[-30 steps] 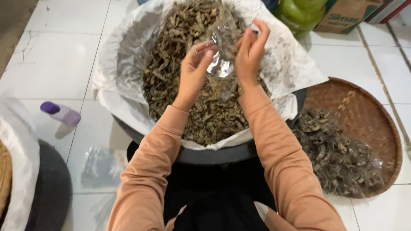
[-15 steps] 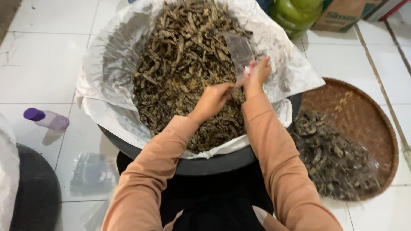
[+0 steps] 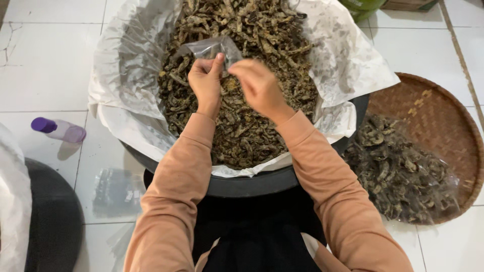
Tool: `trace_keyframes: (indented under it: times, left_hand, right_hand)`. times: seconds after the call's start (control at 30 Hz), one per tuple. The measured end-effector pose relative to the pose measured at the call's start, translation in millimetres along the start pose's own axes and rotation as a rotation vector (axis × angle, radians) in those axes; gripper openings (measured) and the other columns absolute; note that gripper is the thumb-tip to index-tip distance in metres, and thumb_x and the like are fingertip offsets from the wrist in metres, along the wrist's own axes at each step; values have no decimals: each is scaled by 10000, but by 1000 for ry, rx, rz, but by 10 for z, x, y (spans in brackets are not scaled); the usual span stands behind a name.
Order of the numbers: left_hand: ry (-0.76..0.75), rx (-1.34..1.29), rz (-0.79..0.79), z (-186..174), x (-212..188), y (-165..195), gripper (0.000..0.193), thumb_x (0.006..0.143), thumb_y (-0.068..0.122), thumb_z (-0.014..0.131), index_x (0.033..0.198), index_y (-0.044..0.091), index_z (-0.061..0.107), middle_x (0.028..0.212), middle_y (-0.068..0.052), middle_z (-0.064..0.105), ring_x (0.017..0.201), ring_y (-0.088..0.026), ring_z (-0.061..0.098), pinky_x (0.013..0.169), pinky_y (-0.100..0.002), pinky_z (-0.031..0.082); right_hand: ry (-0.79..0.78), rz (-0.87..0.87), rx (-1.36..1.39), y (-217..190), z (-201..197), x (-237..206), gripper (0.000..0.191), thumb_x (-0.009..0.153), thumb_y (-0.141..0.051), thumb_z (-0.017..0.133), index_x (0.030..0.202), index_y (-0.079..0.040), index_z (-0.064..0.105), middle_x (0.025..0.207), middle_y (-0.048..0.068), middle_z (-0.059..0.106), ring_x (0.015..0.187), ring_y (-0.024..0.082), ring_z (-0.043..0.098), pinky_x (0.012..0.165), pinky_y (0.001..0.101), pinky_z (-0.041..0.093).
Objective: The person sits on the floor in front of a large basin lined with paper and filled with dried seafood. They open small clear plastic bags, pick pieces of the dried product from the basin, place them into a bag, then set filled bags on a woven tray beside them, repeating the process.
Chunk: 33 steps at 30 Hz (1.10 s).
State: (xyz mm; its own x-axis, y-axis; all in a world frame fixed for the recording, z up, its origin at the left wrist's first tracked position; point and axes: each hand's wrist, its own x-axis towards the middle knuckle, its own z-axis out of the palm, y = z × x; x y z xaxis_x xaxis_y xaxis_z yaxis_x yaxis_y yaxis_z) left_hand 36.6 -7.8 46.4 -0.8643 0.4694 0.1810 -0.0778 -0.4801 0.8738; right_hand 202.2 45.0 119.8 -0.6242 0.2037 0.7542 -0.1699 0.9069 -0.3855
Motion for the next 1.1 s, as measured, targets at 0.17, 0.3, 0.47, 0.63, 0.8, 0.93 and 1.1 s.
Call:
trace_keyframes:
  times: [0.17,0.3,0.47,0.63,0.8,0.93,1.1]
  left_hand:
    - [-16,25,-22,60,-36,-4,253,894,173,839,802,48,639,705,16,625,598,-57,494,525,-197,424]
    - [-192,211,111,150,-131,158,206,897,157,853,915,25,696,807,-18,726,674,-71,619,608,-204,545]
    - [-231,514,182,166,-171,342,521,848,110,842,1298,5,603,793,-82,776,649,-107,693,579,-248,552]
    - [-359,702,208,280,-253,255,605,936,10,688,1495,27,458,909,-113,782,720,-183,776,660,-322,660]
    - [-580,819,279,430,-586,157,868,849,-41,698,1604,25,275,890,-227,754,790,-348,773,799,-463,634]
    - [-824,700,133,563,-867,266,1010,764,58,781,1592,0,205,877,-217,766,791,-345,777,798,-436,627]
    - [-829,302,24,488,-541,421,1156,781,277,974,1610,57,199,1536,-333,452,1288,-456,590,1078,-557,552]
  right_hand:
    - [-70,85,-230,-45,234,7,369,992,112,547,1334,23,651,1412,173,625,1355,349,593,1150,429,513]
    - [-142,132,-253,127,175,-3,491,994,153,503,1459,19,586,1549,193,517,1474,359,457,1253,425,399]
    - [-109,132,-112,174,20,-35,609,1005,190,446,1571,-35,454,1637,173,423,1534,343,418,1297,410,389]
    - [-154,133,-135,252,76,-25,611,1026,136,468,1594,-86,440,1662,128,412,1564,330,385,1330,448,339]
    - [-83,116,-218,509,-10,-64,514,1161,-23,508,1646,-113,361,1712,133,313,1616,336,275,1362,484,256]
    - [22,411,-77,688,-262,-75,543,1180,-61,402,1696,-145,255,1748,167,219,1619,324,258,1355,442,237]
    - [195,412,200,464,-364,67,591,1169,-102,450,1688,-160,172,1756,130,212,1574,283,270,1319,398,225]
